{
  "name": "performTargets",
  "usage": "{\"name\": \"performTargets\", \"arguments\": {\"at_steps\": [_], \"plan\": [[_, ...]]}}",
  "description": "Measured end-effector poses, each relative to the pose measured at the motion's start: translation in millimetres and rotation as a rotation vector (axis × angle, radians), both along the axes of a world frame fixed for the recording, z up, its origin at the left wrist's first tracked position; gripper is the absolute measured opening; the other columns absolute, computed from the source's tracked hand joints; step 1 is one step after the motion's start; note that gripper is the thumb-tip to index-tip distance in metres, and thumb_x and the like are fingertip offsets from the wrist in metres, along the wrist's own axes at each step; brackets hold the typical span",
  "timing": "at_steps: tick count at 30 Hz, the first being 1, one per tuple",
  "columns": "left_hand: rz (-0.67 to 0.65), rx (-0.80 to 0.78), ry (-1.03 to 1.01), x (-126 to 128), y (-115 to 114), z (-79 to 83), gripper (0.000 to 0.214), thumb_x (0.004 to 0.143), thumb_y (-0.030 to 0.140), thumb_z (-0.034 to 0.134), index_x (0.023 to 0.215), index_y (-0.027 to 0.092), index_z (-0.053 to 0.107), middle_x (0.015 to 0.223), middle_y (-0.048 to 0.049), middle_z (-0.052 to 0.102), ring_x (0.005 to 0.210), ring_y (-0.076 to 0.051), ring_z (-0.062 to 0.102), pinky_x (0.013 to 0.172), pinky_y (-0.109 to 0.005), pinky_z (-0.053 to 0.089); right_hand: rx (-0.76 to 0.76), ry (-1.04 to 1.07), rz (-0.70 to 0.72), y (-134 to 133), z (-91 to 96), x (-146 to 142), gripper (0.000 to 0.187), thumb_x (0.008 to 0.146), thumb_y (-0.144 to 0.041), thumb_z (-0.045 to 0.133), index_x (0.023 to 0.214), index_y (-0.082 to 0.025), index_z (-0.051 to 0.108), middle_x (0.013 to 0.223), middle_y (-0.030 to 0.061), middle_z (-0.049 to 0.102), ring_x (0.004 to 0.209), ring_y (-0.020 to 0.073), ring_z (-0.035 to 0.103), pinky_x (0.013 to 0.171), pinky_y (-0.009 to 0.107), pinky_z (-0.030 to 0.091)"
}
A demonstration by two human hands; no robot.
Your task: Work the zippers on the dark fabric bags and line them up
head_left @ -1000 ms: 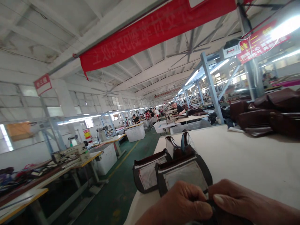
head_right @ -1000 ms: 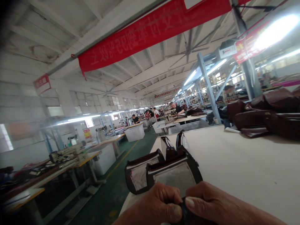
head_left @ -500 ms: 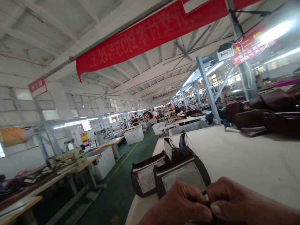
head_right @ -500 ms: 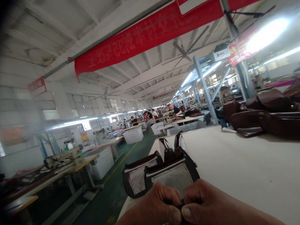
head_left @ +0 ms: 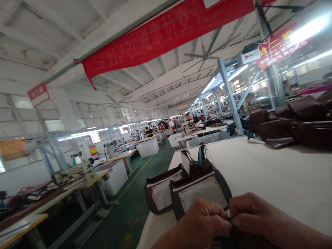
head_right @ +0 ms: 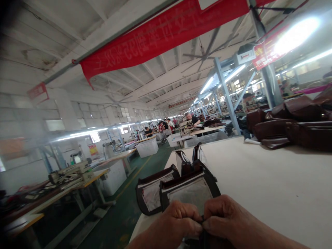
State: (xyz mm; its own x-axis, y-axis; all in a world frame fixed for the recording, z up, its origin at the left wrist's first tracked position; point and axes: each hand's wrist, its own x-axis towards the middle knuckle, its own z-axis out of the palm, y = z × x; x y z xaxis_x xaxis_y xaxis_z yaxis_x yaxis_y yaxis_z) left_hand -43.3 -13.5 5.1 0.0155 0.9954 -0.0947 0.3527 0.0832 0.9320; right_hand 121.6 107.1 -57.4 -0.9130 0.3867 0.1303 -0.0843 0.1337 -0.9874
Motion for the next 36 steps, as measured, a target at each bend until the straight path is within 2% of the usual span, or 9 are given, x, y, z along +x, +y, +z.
{"name": "performTargets", "arguments": {"at_steps": [3,7,11,18,23,26,31,34,36], "plan": [[-0.031,0.018,0.041,2.8,-3.8,6.6,0.017,0.072,0.029,0.065,0.066,0.014,0.060,0.061,0.0047,0.042,0.060,-0.010,0.033,0.054,-0.025,0.024,0.057,0.011,-0.022,-0.4,4.6,2.8,0.039,0.086,-0.052,0.068,0.076,-0.016,0.057,0.067,-0.0027,0.047,0.062,0.0117,0.043,0.052,0.021,0.031],[-0.019,0.025,0.114,6.2,-7.9,10.2,0.015,0.076,0.027,0.061,0.067,0.015,0.058,0.064,0.0034,0.043,0.064,-0.011,0.037,0.055,-0.024,0.026,0.183,0.003,-0.015,0.2,9.7,2.1,0.047,0.079,-0.057,0.074,0.072,-0.015,0.054,0.065,-0.0042,0.042,0.061,0.0104,0.037,0.050,0.021,0.026],[0.003,0.018,0.174,5.4,-9.4,6.0,0.016,0.078,0.029,0.059,0.069,0.016,0.059,0.065,0.0031,0.044,0.066,-0.012,0.038,0.055,-0.024,0.027,0.161,-0.014,-0.083,-0.8,9.5,-2.4,0.036,0.079,-0.048,0.070,0.071,-0.015,0.058,0.062,-0.0035,0.045,0.059,0.0113,0.041,0.050,0.022,0.027],[-0.098,0.047,0.110,-3.7,-7.8,10.3,0.022,0.076,0.027,0.059,0.059,0.018,0.049,0.060,0.0030,0.040,0.059,-0.011,0.032,0.056,-0.028,0.024,0.310,-0.027,-0.168,-11.6,10.7,-2.2,0.011,0.076,-0.027,0.063,0.071,-0.017,0.059,0.060,-0.0029,0.052,0.058,0.0127,0.046,0.052,0.023,0.033],[-0.100,-0.012,0.064,-9.7,-4.1,1.3,0.040,0.087,0.045,0.060,0.058,0.019,0.048,0.059,0.0032,0.038,0.056,-0.011,0.027,0.054,-0.029,0.020,0.599,0.126,-0.135,-19.9,19.6,8.8,0.017,0.089,-0.024,0.054,0.073,-0.020,0.058,0.077,0.0024,0.062,0.070,0.0161,0.057,0.065,0.025,0.045],[-0.083,-0.104,0.005,-12.2,-4.6,-4.9,0.052,0.082,0.053,0.068,0.055,0.020,0.040,0.055,0.0061,0.030,0.052,-0.009,0.020,0.050,-0.029,0.015,0.808,0.152,-0.097,-20.4,23.1,14.3,0.025,0.096,-0.020,0.045,0.076,-0.020,0.059,0.078,0.0041,0.062,0.067,0.0151,0.057,0.062,0.024,0.044],[-0.144,-0.130,0.060,-15.1,-11.3,1.7,0.045,0.082,0.053,0.071,0.062,0.016,0.052,0.060,0.0058,0.034,0.056,-0.008,0.026,0.050,-0.026,0.019,1.092,0.233,-0.107,-20.8,24.3,20.0,0.028,0.097,-0.018,0.046,0.072,-0.022,0.058,0.074,0.0054,0.061,0.064,0.0156,0.055,0.055,0.025,0.038],[-0.152,-0.109,0.096,-13.3,-16.0,4.8,0.042,0.082,0.051,0.072,0.066,0.016,0.055,0.062,0.0052,0.038,0.058,-0.008,0.030,0.051,-0.024,0.023,1.049,0.316,-0.085,-19.7,21.6,22.8,0.024,0.097,-0.026,0.050,0.076,-0.023,0.060,0.074,0.0059,0.061,0.065,0.0168,0.056,0.055,0.026,0.038],[-0.140,-0.087,0.120,-9.7,-18.8,5.5,0.037,0.083,0.049,0.070,0.072,0.015,0.059,0.064,0.0047,0.043,0.058,-0.008,0.034,0.050,-0.023,0.025,0.857,0.326,-0.050,-16.4,17.2,24.7,0.026,0.099,-0.037,0.051,0.081,-0.022,0.063,0.079,0.0072,0.063,0.069,0.0181,0.058,0.059,0.026,0.043]]}}
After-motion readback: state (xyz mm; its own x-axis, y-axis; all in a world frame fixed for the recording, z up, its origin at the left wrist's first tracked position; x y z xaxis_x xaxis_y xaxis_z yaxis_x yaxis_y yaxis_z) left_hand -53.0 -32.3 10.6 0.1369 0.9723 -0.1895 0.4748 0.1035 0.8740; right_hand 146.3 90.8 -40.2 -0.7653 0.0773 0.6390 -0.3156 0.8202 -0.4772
